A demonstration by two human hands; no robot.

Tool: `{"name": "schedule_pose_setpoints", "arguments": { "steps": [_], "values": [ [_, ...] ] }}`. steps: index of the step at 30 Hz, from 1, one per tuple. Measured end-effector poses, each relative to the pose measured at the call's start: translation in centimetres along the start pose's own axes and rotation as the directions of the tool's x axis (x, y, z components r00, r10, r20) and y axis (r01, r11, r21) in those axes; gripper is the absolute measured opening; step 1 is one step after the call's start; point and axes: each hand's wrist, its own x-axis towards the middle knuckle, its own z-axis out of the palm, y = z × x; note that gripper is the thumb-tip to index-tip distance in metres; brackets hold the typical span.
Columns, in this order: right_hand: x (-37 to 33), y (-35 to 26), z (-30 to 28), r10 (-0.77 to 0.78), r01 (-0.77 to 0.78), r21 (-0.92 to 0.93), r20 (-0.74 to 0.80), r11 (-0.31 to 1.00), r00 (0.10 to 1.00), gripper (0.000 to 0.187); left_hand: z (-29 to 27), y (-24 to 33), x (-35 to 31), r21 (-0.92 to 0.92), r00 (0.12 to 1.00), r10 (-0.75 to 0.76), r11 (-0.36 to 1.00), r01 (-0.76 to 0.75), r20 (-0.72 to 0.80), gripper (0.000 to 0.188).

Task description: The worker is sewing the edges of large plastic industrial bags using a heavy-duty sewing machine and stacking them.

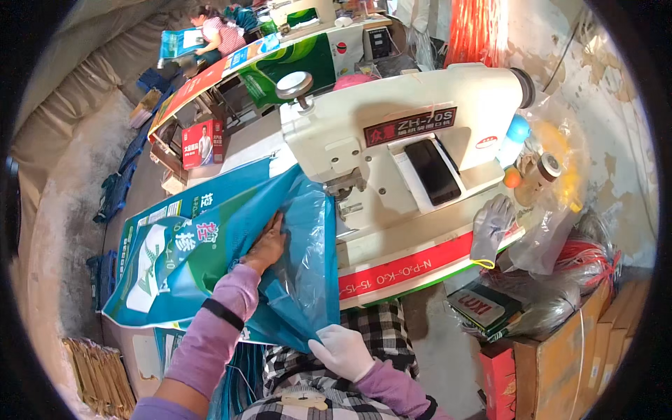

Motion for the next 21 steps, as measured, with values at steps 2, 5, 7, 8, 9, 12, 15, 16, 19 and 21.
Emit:
{"name": "schedule_pose_setpoints", "arguments": {
  "steps": [2, 5, 7, 8, 9, 12, 15, 16, 19, 21],
  "values": [
    [-0.3, -0.2, -0.3, 0.02, -0.019, 0.008, -0.049, 1.0, 0.999, 0.021, -1.6, 1.7, -0.4, 0.05, 0.994, -0.084, 0.995, 0.081, 0.065, 0.067],
    [-0.4, -0.1, -0.5, 0.011, -0.009, 0.028, -0.082, 1.0, 0.997, 0.028, -2.3, 4.6, -0.5, -0.296, 0.887, 0.441, 0.837, -0.461, -0.136, 0.066],
    [-0.2, -0.6, -0.4, -0.004, 0.007, 0.047, -0.068, 0.999, 0.998, 0.028, -1.0, 5.6, -0.3, -0.354, 0.882, 0.462, 0.813, -0.462, -0.091, 0.066],
    [0.2, -0.9, -0.2, -0.024, 0.028, 0.058, -0.063, 0.998, 0.998, 0.028, -0.1, 5.6, 0.2, -0.323, 0.913, 0.385, 0.854, -0.409, -0.137, 0.064],
    [0.5, -1.7, 0.0, -0.016, 0.025, 0.084, -0.099, 0.996, 0.995, 0.028, 0.7, 5.5, 0.4, -0.292, 0.934, 0.304, 0.891, -0.349, -0.186, 0.062],
    [-0.1, -1.2, -0.9, -0.005, 0.01, 0.05, -0.107, 0.999, 0.994, 0.029, 1.0, 10.7, -1.9, -0.18, 0.984, 0.178, 0.969, -0.169, 0.031, 0.06],
    [-1.1, 0.5, -1.3, -0.059, 0.057, -0.055, -0.052, 0.997, 0.997, 0.022, 1.3, 9.4, -7.9, -0.039, 0.847, 0.53, 0.846, -0.531, -0.031, 0.059],
    [-1.7, 2.1, -1.3, -0.1, 0.099, -0.139, -0.001, 0.985, 0.995, 0.02, 0.5, 9.6, -10.0, -0.378, 0.854, 0.52, 0.795, -0.475, 0.019, 0.06],
    [-2.3, 4.6, -1.8, 0.118, -0.119, 0.026, 0.041, 0.993, 0.992, 0.016, -4.2, 6.2, -17.8, -0.219, 0.723, 0.652, 0.758, -0.615, 0.226, 0.058],
    [-1.3, 4.9, -1.8, 0.277, -0.273, 0.168, 0.004, 0.947, 0.961, 0.017, -9.8, 4.1, -22.2, -0.201, 0.861, 0.509, 0.845, -0.496, 0.011, 0.063]
  ]
}}
